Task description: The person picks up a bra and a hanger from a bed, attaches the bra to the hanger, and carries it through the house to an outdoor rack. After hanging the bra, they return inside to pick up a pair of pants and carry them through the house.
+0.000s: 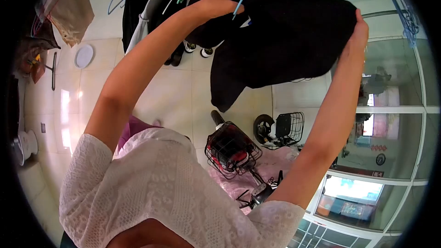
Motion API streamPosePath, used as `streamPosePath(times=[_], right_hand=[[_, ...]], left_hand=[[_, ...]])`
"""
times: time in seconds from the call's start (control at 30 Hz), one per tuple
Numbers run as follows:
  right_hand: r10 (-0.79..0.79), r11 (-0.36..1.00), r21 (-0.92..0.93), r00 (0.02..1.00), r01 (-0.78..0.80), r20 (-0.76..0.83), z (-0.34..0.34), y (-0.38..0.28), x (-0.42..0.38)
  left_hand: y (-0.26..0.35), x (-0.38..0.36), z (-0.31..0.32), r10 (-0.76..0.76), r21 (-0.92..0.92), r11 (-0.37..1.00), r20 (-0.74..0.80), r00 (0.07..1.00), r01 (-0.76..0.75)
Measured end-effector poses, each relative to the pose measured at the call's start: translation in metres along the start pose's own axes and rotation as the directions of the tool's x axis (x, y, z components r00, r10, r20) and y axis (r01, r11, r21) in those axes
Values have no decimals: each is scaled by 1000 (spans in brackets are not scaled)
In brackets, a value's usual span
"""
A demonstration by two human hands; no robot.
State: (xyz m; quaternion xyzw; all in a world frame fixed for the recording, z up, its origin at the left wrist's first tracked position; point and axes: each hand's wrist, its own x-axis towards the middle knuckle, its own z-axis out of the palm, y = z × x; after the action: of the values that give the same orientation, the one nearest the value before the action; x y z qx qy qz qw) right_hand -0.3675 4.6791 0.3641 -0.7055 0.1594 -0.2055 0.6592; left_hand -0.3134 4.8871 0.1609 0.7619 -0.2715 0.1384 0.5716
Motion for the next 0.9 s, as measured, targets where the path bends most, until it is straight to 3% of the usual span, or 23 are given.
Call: streamPosePath(times=[0.07,0.13,0.2,0.23,0.27,0.3,0.37,0.4,0.47,0.53,0.6,0.67,0.7,0.73,0.77,0.83,0.87,0.9], right_hand=[[-64,997,34,998,64,0,-33,12,46],[-120,986,125,992,114,46,-54,19,62],[-111,961,241,988,134,-109,-76,19,69],[-190,953,226,978,204,-82,-97,21,78],[-270,939,210,962,274,-49,-114,19,80],[-296,923,338,900,184,320,-111,9,32],[-378,895,374,859,243,346,-113,-9,-12],[-426,875,261,905,408,13,-121,-19,-15],[-509,830,246,860,500,-31,-135,-34,-26],[-628,773,77,776,630,-48,-148,-50,-32],[-625,776,75,780,626,-29,-155,-62,-48],[-753,658,-135,648,741,-113,-147,-72,-78],[-755,655,-161,638,738,-149,-150,-78,-95],[-743,669,-101,662,736,-94,-155,-83,-114],[-732,681,-44,680,731,-44,-161,-89,-134],[-774,632,-158,623,758,-111,-176,-103,-173],[-794,607,-225,590,762,-145,-181,-108,-199],[-798,603,-275,574,749,-186,-183,-110,-226]], left_hand=[[8,-9,-8,-118,19,993,58,991,117],[-7,-12,-10,-145,77,987,68,987,140],[-17,-20,-18,-148,-244,953,152,977,183],[-9,-24,-23,-202,-217,949,145,969,231],[-12,-25,-26,-203,-224,947,134,970,230],[-17,-27,-31,-194,-282,930,167,967,235],[-41,-28,-32,-220,-343,898,189,957,274],[-47,-31,-32,-270,-337,885,190,944,321],[-59,-36,-26,-307,-305,883,200,930,357],[-64,-36,-16,-309,-291,886,207,928,360],[-71,-34,-8,-281,-235,915,215,935,329],[-65,-37,-5,-297,-278,894,220,929,352],[-77,-36,-1,-288,-345,866,246,926,361],[-87,-35,1,-309,-293,873,287,907,390],[-102,-35,8,-253,-378,864,243,936,332],[-108,-41,9,-165,-463,861,140,976,212],[-86,-47,6,-210,-402,895,6,978,195],[-69,-56,3,-159,-403,898,73,985,175]])
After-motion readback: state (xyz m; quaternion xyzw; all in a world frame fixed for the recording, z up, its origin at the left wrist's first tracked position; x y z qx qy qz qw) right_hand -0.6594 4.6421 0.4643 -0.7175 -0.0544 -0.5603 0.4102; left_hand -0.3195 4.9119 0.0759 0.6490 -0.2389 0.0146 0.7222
